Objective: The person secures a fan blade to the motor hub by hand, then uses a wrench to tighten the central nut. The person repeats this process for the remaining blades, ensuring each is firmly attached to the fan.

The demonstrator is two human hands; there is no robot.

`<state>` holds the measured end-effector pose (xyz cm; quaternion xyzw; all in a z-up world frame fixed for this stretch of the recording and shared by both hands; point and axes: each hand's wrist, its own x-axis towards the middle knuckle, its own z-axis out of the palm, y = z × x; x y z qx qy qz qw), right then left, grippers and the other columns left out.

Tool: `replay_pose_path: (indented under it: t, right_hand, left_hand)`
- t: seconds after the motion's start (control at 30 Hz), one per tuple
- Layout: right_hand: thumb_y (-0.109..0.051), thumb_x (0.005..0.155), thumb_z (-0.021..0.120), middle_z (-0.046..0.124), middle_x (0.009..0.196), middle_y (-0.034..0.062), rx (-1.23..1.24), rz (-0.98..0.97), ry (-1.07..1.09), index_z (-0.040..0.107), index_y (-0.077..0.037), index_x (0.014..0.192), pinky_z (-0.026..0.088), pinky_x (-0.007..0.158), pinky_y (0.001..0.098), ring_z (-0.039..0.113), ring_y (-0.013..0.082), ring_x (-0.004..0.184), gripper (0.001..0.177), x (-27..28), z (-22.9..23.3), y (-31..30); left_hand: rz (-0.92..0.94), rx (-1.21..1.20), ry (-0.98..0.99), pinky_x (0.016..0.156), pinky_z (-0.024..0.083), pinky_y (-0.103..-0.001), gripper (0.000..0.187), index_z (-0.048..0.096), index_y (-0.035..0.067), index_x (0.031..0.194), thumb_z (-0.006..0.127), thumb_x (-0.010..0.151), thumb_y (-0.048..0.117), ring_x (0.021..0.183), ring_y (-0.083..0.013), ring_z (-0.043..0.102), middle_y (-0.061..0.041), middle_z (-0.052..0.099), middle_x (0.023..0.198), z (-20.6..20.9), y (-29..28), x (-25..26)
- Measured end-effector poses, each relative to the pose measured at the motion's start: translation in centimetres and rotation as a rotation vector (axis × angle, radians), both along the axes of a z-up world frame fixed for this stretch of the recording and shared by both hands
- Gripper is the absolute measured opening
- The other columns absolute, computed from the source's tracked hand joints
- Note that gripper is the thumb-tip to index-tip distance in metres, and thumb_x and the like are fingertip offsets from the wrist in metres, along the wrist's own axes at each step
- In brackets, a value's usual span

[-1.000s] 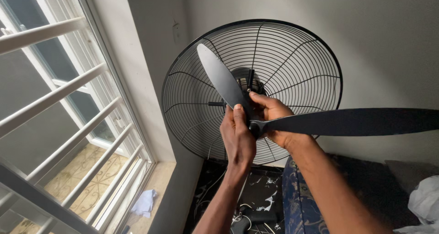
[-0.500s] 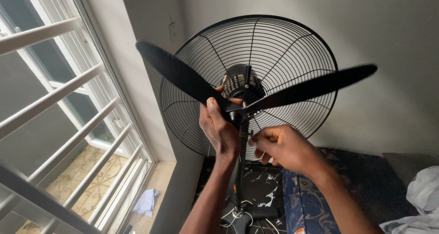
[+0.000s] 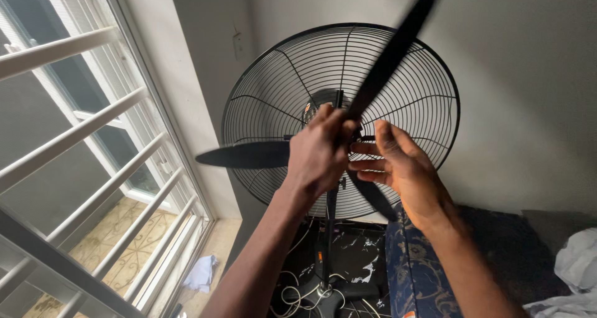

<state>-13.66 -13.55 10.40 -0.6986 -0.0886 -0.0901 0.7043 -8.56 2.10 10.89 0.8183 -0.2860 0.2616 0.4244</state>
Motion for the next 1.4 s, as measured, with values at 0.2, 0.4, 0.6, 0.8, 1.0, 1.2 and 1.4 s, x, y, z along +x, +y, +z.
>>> replay_pose_path:
  t: [0.2,0.4,0.6,0.8,1.0,1.2,1.4]
  right_hand:
    - [-0.047,0.096,0.059,0.071,0.098,0.0141,0.205,-0.077,0.084,0.063,-0.001,0.112,0.063,0.083,0.0369,0.072,0.0242,0.090,0.049,1.2,-1.6,-0.5]
    - [-0.046,0.097,0.055,0.070,0.092,0.0106,0.100,-0.119,0.049,0.065,0.000,0.107,0.064,0.079,0.0383,0.073,0.0228,0.087,0.048,1.6,-3.2,-0.3]
    - [-0.047,0.100,0.051,0.068,0.091,0.0175,0.239,-0.120,-0.023,0.059,0.004,0.104,0.065,0.085,0.0404,0.074,0.0260,0.088,0.052,2.8,-5.2,-0.9]
    - [-0.038,0.095,0.054,0.064,0.093,0.0191,0.539,-0.192,-0.038,0.046,-0.002,0.104,0.062,0.090,0.0470,0.070,0.0326,0.090,0.038,4.1,-6.3,-0.8]
    - [-0.026,0.093,0.051,0.063,0.095,0.0217,0.716,-0.298,0.026,0.049,-0.002,0.103,0.061,0.087,0.0460,0.069,0.0330,0.091,0.026,4.5,-8.3,1.2]
    - [-0.015,0.098,0.047,0.067,0.101,0.0163,1.139,-0.052,0.273,0.052,0.000,0.104,0.063,0.092,0.0403,0.070,0.0291,0.096,0.017,5.6,-11.3,1.5]
    - [-0.028,0.105,0.047,0.071,0.100,0.0093,1.118,0.205,0.472,0.061,0.001,0.112,0.063,0.083,0.0336,0.072,0.0213,0.088,0.033,4.3,-11.0,0.5]
  left_hand:
    - [-0.032,0.373,-0.137,0.072,0.054,-0.043,0.013,0.063,0.005,0.098,0.062,0.095,0.017,0.093,-0.0268,0.062,-0.008,0.059,0.096,-1.9,-0.2,0.3]
    - [-0.044,0.402,-0.245,0.076,0.053,-0.041,0.022,0.065,0.006,0.097,0.073,0.078,0.012,0.094,-0.0264,0.062,-0.007,0.063,0.094,-2.7,-0.4,0.0]
    - [0.115,-0.049,-0.639,0.081,0.050,-0.040,0.011,0.069,0.009,0.100,0.073,0.092,0.015,0.087,-0.0220,0.061,-0.003,0.066,0.088,-2.6,0.3,-3.3]
    - [0.223,-0.299,0.623,0.056,0.056,-0.039,0.060,0.075,0.008,0.073,0.043,0.103,0.049,0.054,-0.0257,0.068,-0.013,0.071,0.062,-5.1,-0.3,-6.1]
    - [-0.012,-0.383,0.731,0.092,0.048,-0.040,0.060,0.051,0.009,0.138,0.041,0.109,0.060,0.107,-0.0200,0.060,-0.013,0.066,0.114,-10.8,-1.6,-2.2]
    - [-0.412,-1.044,0.551,0.106,0.046,-0.040,0.047,0.053,-0.004,0.122,0.065,0.110,0.040,0.103,-0.0179,0.054,-0.008,0.061,0.106,-13.0,-3.0,0.8]
    - [-0.424,-1.078,0.587,0.094,0.055,-0.031,0.039,0.063,0.007,0.121,0.071,0.089,0.028,0.104,-0.0085,0.068,0.001,0.075,0.115,-8.8,-1.8,-0.9]
